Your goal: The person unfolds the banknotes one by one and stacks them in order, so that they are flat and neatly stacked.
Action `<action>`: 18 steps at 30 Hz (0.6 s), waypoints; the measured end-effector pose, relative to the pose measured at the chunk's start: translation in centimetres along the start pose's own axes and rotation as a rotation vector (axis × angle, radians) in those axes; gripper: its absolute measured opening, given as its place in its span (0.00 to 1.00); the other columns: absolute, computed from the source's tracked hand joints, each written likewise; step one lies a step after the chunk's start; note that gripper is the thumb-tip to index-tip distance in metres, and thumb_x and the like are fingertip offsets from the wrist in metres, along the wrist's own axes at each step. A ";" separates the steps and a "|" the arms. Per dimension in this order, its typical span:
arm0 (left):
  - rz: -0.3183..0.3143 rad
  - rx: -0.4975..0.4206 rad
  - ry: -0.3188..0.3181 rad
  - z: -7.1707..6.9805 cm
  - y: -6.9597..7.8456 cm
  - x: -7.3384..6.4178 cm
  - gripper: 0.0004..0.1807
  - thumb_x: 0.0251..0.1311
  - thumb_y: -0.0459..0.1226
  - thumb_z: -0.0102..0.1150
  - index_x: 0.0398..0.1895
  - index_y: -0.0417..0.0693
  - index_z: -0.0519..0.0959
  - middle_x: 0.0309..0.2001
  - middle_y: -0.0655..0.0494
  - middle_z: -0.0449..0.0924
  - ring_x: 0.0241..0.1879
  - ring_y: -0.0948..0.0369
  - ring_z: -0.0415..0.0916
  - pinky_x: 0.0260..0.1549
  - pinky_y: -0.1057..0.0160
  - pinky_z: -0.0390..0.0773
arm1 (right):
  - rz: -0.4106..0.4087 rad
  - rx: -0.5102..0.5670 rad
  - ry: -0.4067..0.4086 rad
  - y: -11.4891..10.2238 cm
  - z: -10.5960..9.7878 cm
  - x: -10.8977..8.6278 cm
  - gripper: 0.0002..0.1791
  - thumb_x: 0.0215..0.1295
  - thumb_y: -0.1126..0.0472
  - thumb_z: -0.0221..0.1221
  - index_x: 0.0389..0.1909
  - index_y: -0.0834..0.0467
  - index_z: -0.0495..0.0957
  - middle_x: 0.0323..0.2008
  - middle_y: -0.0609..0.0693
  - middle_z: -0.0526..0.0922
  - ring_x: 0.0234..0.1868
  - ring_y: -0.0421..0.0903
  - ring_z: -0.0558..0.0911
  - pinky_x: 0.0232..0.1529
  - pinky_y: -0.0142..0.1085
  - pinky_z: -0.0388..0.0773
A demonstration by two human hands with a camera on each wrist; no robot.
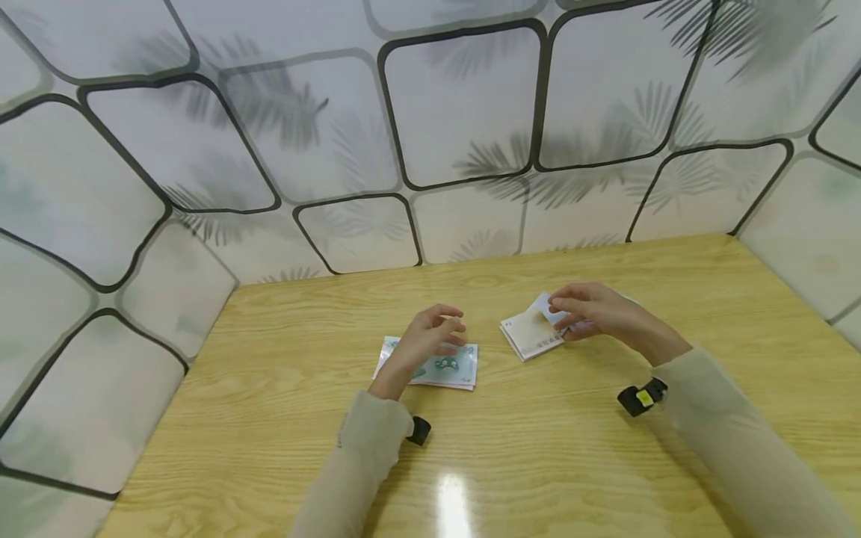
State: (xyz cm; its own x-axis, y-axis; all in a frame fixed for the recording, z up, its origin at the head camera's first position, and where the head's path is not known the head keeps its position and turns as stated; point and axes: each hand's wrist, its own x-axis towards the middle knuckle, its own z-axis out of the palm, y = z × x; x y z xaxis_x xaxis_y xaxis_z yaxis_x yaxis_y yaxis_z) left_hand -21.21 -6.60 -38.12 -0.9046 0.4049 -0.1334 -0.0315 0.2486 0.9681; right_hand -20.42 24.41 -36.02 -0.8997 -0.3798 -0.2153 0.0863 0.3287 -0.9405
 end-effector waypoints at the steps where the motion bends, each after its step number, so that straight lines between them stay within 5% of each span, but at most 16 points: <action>1: 0.002 0.003 -0.004 0.2 -0.1 0.0 0.20 0.78 0.36 0.45 0.65 0.31 0.69 0.55 0.33 0.77 0.51 0.42 0.81 0.49 0.52 0.84 | 0.001 0.002 0.000 0.1 0.0 0.0 0.29 0.82 0.55 0.48 0.67 0.77 0.61 0.59 0.67 0.72 0.53 0.55 0.81 0.47 0.42 0.85; 18: -0.056 -0.006 -0.050 2.7 0.1 1.3 0.20 0.77 0.36 0.46 0.65 0.33 0.70 0.55 0.37 0.78 0.52 0.45 0.81 0.50 0.55 0.83 | 0.029 -0.036 0.005 0.5 -0.1 0.0 0.30 0.82 0.54 0.48 0.68 0.76 0.61 0.61 0.70 0.69 0.56 0.58 0.79 0.49 0.41 0.84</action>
State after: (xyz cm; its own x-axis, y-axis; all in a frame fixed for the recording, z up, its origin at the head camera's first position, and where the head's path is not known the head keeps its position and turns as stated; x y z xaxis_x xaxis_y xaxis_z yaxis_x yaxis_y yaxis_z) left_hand -21.22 -3.69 -38.80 -0.8790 0.4338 -0.1979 -0.0845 0.2669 0.9600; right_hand -20.41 24.71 -36.47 -0.8991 -0.3657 -0.2407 0.0966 0.3705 -0.9238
